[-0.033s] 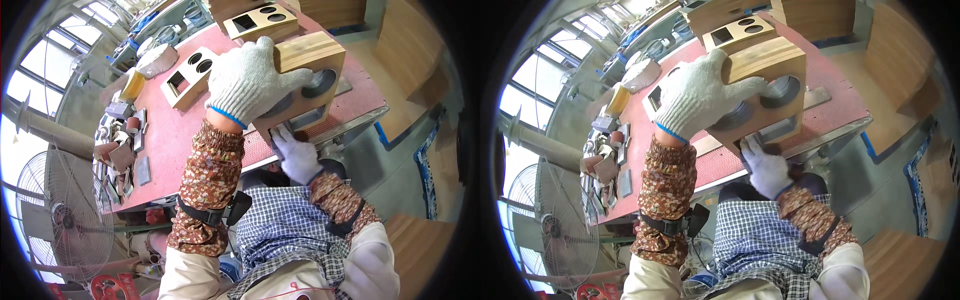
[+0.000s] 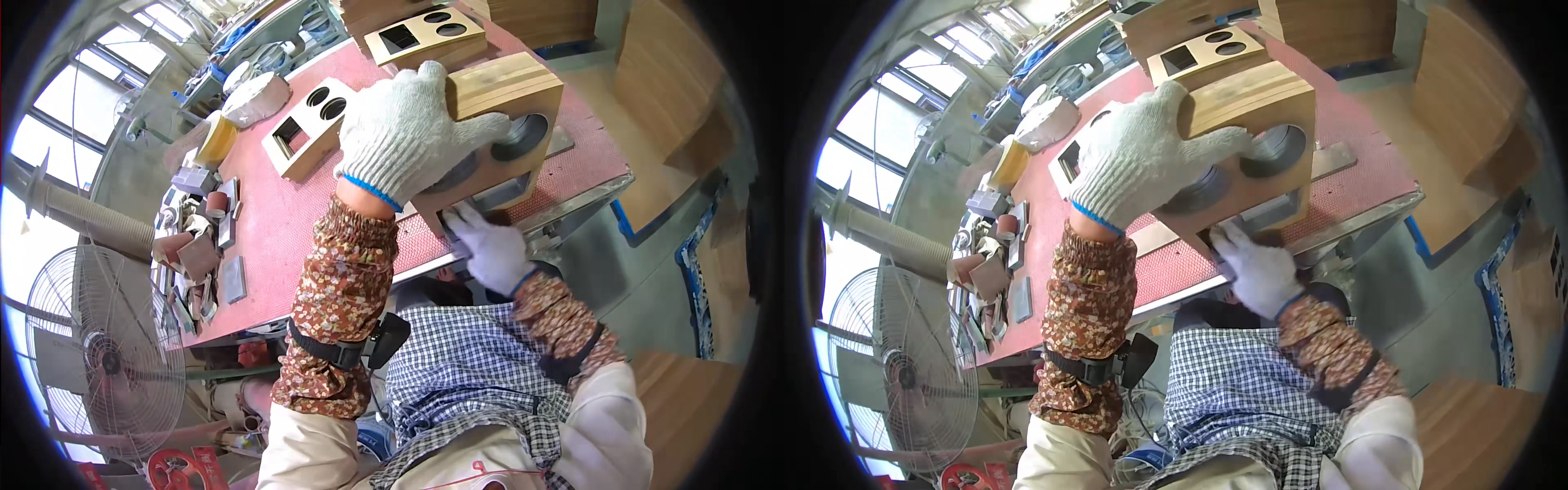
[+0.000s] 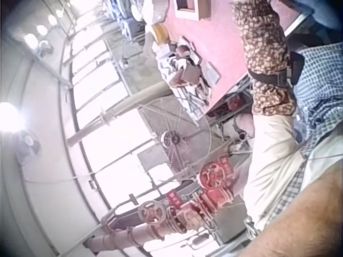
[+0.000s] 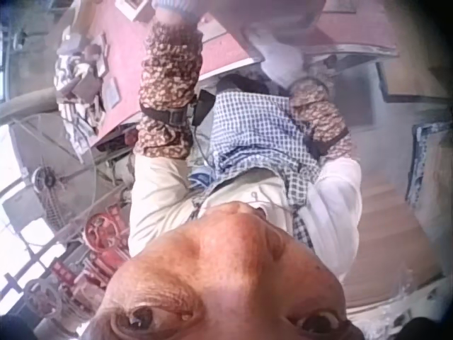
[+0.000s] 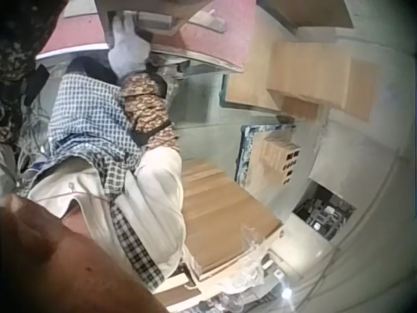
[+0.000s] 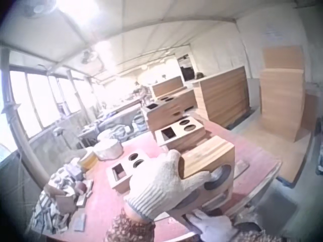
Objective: The person is manually sanding a small wooden box with a square sanding block in a woodworking environment.
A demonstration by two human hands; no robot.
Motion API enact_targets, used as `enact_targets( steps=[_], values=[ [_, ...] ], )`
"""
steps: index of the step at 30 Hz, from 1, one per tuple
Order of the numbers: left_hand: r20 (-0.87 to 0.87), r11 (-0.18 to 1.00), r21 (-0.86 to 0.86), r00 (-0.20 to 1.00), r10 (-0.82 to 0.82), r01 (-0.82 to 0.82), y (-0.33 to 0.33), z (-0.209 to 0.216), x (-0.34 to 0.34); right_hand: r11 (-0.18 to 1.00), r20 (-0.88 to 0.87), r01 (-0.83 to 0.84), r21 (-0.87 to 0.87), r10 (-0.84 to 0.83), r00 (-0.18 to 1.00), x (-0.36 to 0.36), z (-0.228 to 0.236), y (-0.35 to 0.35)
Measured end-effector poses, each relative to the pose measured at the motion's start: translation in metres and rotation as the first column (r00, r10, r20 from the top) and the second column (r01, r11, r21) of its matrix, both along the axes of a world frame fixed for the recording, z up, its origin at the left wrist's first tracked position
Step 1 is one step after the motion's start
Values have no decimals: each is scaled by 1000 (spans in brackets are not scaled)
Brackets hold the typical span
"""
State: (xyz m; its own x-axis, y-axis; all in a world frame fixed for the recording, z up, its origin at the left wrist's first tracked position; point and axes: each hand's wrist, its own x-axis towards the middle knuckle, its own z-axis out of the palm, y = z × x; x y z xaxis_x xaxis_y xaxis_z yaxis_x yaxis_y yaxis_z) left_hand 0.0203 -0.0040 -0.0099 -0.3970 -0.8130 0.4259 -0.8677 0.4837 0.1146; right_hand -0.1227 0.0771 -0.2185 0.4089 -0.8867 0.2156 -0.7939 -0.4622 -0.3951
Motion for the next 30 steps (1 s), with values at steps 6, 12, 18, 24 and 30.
enact_targets(
  steps=[6,12,18,24,30],
  values=[
    [-11,1000,8,1000,-10,10,1,0,-1,987,8,143,76,-144,990,7,11,0],
    [36,998,-59,999,2,0,3,3,-6,983,86,131,127,-142,986,-57,-11,-40],
    [-36,996,93,999,17,-14,2,9,4,998,22,31,57,-33,999,3,-3,-2],
    [57,993,-39,992,-109,112,-32,-36,38,976,-5,130,172,-131,991,-1,-3,1],
    [-15,995,95,1000,-7,8,4,8,-2,974,154,225,-13,-220,963,-45,-12,-18]
  ],
)
